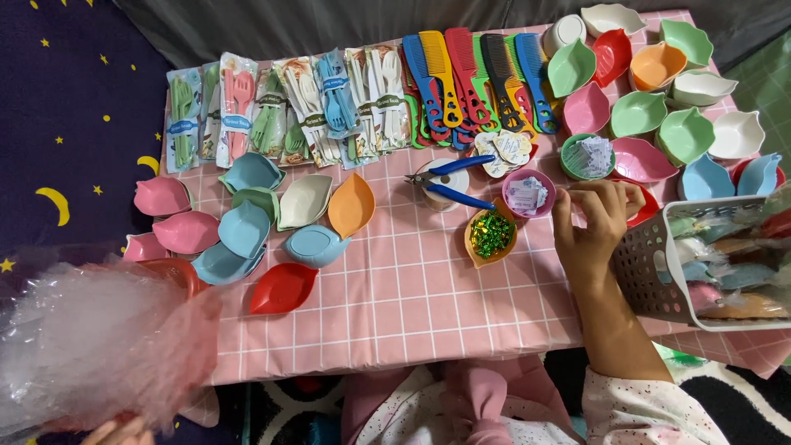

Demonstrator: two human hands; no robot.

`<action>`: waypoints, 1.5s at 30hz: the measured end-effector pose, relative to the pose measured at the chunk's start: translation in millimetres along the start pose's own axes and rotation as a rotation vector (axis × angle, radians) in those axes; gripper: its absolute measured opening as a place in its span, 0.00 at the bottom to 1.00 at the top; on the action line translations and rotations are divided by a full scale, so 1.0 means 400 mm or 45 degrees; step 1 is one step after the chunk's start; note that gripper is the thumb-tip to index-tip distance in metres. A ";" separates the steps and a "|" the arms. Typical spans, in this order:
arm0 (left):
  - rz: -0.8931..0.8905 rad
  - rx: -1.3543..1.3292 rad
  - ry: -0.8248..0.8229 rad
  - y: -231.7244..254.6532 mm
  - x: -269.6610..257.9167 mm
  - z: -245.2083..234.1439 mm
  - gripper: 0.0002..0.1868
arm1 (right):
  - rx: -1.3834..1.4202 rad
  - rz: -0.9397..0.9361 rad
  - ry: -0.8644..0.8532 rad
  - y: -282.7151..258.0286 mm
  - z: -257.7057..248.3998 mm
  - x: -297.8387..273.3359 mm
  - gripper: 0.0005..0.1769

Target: Assembling decorative leaf-shaped pouches by inserting small packets and sealing them with a tool.

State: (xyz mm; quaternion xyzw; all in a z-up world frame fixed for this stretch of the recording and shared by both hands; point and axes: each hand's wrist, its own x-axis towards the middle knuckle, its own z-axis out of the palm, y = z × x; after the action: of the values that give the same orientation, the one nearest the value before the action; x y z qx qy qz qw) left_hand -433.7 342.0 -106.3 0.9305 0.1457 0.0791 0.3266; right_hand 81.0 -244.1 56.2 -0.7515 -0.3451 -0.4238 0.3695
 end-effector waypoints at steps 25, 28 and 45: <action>0.887 0.453 0.307 0.949 0.692 0.544 0.04 | -0.039 0.112 -0.344 -0.024 0.022 -0.003 0.07; 0.931 0.501 0.364 0.932 0.677 0.553 0.03 | 0.132 0.161 -0.501 -0.093 0.047 0.012 0.04; 1.078 0.359 0.338 0.901 0.600 0.545 0.04 | 0.689 0.574 -1.472 -0.205 0.445 -0.072 0.12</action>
State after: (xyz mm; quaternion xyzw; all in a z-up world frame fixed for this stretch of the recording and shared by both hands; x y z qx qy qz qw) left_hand -74.8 23.8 -35.1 0.9253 -0.1970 0.3032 0.1145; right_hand 69.0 -58.9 -13.5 -0.7919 -0.4162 0.2352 0.3800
